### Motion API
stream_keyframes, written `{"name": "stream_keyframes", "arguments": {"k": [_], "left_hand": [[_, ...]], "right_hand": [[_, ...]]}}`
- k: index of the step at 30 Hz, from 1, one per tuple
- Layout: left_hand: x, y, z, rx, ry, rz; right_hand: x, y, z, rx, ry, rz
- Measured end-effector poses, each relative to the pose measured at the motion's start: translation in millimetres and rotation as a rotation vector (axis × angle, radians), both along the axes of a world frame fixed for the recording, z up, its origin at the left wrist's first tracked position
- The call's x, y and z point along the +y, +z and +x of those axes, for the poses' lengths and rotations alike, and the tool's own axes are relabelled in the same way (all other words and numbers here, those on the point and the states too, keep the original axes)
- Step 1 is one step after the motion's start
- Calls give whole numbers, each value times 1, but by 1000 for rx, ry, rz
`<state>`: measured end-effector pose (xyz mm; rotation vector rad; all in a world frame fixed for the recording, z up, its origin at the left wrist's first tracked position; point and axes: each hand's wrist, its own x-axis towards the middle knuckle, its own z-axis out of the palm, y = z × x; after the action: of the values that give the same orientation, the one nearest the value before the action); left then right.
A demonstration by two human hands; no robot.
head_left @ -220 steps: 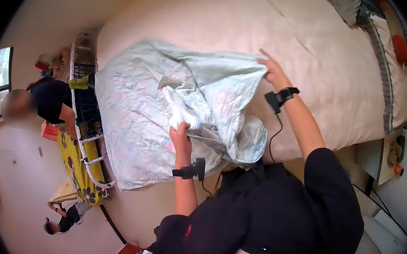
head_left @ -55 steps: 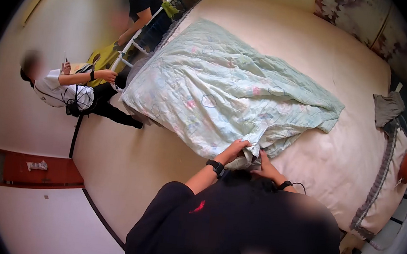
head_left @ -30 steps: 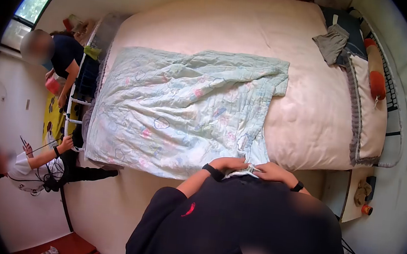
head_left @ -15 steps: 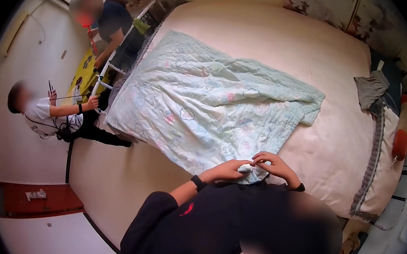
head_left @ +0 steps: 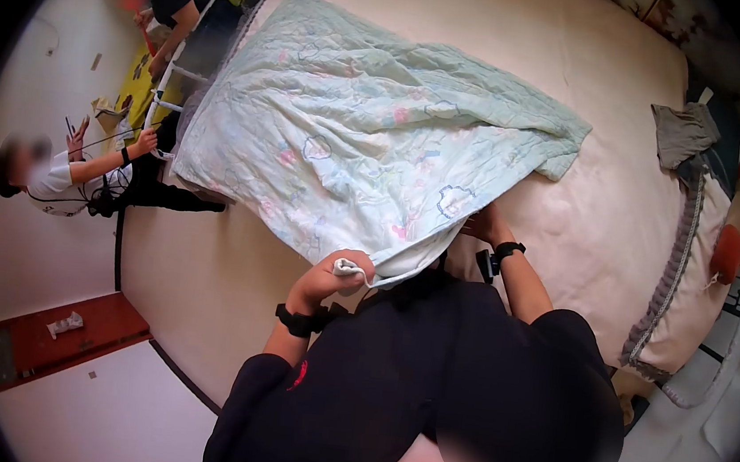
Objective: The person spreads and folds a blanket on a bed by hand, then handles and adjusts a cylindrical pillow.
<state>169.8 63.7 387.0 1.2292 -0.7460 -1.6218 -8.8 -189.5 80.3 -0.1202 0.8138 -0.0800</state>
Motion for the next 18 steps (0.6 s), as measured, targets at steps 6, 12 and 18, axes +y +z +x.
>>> {"name": "stream_keyframes", "arguments": {"k": [6, 12, 18], "left_hand": [[-13, -5, -20, 94, -151, -68], [-28, -2, -21, 117, -321, -138], [-31, -1, -21, 143, -335, -184]], "right_hand": [[-3, -9, 17, -95, -389, -69], [-61, 20, -12, -216, -638, -292], [-61, 58, -21, -226, -684, -511]]}}
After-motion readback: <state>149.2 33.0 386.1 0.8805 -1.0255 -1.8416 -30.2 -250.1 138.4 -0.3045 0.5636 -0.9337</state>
